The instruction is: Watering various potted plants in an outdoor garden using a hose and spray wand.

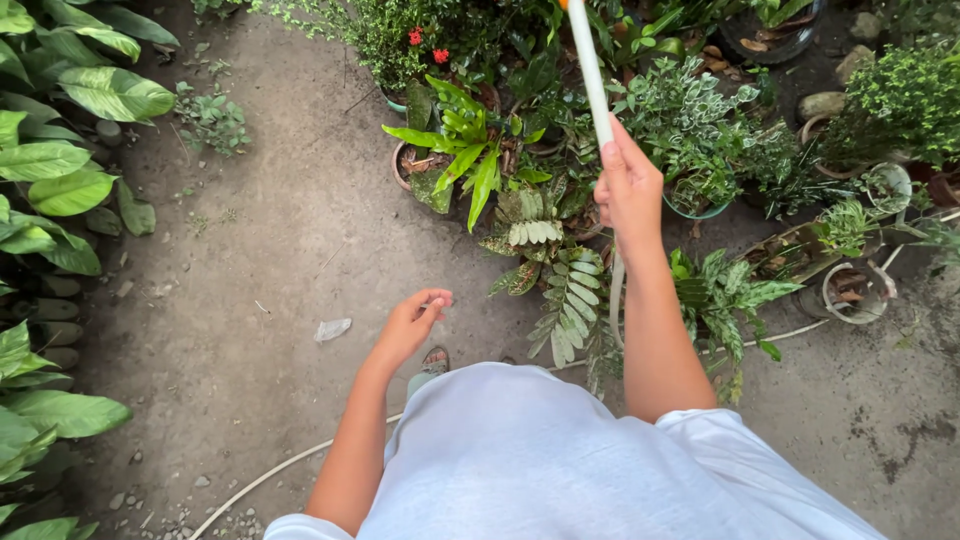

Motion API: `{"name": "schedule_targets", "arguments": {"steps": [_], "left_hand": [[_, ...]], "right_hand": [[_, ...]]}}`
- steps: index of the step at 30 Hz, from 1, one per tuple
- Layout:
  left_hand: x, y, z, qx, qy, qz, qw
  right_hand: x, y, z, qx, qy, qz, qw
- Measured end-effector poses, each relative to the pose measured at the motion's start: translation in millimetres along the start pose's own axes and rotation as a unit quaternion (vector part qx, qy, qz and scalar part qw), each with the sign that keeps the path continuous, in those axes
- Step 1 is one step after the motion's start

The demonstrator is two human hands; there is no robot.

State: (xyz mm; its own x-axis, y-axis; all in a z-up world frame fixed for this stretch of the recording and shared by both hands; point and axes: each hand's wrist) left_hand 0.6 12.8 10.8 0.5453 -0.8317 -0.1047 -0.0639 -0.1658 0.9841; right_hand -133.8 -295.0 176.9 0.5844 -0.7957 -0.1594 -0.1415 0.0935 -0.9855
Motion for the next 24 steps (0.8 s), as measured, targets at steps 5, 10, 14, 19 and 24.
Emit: {"name": "schedule_targets", "arguments": {"steps": [5, 10, 14, 19, 24], "left_hand": [[0, -16, 1, -0.004, -0.004, 0.003, 1.000], [-6, -13, 0, -0.001, -0.006, -0.012, 1.000], [-10, -27, 0, -0.001, -0.005, -0.002, 1.000], [-16, -31, -1, -0.007, -0.003, -0.015, 1.000], [-22, -27, -3, 0.000, -0.007, -0.007, 1.000]], "right_hand": [[7, 26, 4, 0.011, -0.024, 0.038, 0.999], [9, 48, 7, -0.001, -0.027, 0.075, 0.997], [5, 62, 10, -0.009, -0.020, 0.107, 0.994], [3, 77, 14, -0.028, -0.013, 0.124, 0.992], [4, 90, 20, -0.002, -0.037, 0.146, 0.989]]}}
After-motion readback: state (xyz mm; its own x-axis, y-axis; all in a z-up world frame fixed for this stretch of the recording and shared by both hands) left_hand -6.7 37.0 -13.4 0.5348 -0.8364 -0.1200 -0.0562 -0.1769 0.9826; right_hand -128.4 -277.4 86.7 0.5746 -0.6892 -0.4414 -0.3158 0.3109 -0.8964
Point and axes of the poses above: each hand's wrist, its own x-axis towards the middle knuckle, its own z-axis out of the palm, y = z × x, and after that the axes turned 13 degrees about z, right-handed
